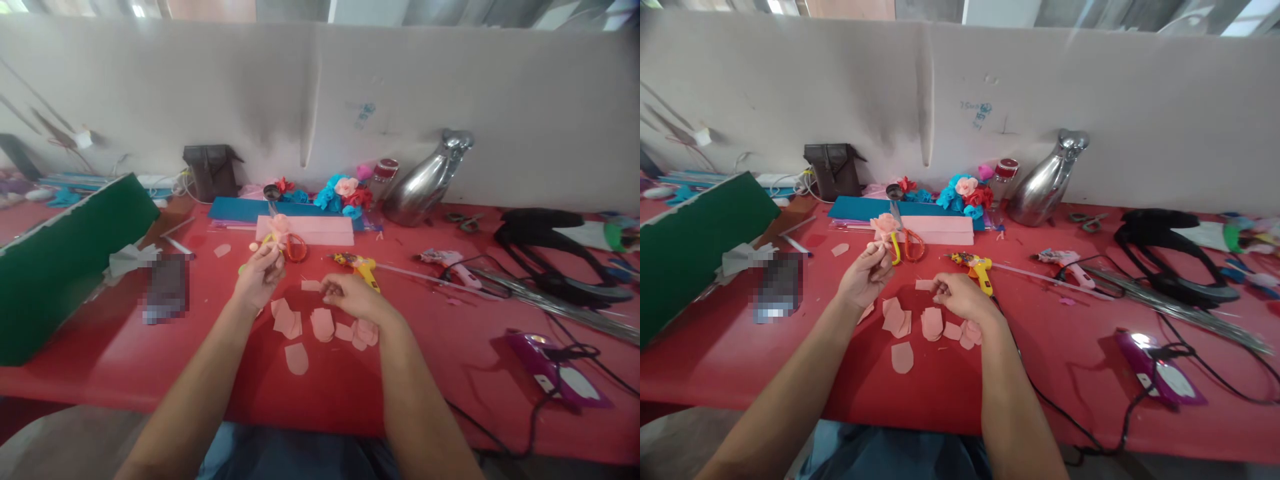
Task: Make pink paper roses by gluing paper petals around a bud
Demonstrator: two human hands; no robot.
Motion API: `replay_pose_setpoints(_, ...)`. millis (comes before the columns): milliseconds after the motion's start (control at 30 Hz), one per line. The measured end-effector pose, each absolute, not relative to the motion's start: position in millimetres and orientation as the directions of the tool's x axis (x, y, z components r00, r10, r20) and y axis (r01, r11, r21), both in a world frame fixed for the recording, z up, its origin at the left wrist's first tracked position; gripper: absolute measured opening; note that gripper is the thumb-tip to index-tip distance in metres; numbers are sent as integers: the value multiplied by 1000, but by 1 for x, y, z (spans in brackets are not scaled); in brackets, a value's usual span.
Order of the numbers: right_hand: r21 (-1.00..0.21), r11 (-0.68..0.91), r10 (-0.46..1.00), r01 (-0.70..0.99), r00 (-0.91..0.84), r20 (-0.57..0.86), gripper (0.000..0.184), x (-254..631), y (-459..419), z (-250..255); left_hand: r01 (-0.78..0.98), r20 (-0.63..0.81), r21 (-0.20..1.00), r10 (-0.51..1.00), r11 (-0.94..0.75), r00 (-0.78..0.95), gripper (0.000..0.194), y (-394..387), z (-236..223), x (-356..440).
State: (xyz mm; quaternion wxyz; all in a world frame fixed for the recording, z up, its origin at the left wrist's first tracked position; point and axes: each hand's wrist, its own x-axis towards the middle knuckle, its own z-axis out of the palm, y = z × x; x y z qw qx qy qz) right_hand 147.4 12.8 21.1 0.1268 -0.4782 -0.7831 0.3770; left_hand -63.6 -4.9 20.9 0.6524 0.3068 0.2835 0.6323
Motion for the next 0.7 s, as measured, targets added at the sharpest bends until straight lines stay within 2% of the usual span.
replay_pose_setpoints(133, -662, 347, 795, 665, -583, -169, 8, 140, 2, 37, -648, 16, 761, 998, 29, 64, 10, -5, 19, -62)
replay_pose_setpoints(267, -495, 447, 774, 745, -600, -203, 16, 137, -21, 55, -646, -19, 761, 998, 55, 63, 12, -6, 22, -62)
replay_pose_setpoints(433, -360, 516, 818, 777, -572, -63, 22, 148, -39, 57, -652, -9, 756, 997, 61, 83, 11, -6, 22, -61)
replay_pose_setpoints(567, -260, 566, 807, 782, -591, -20, 13, 151, -48, 39, -653, 5, 755, 996, 57, 92, 11, -6, 21, -61)
replay_pose_setpoints(700, -215, 557, 824, 802, -565, 30, 15, 146, -56, 22, -651, -7, 757, 996, 63, 89, 12, -6, 21, -60)
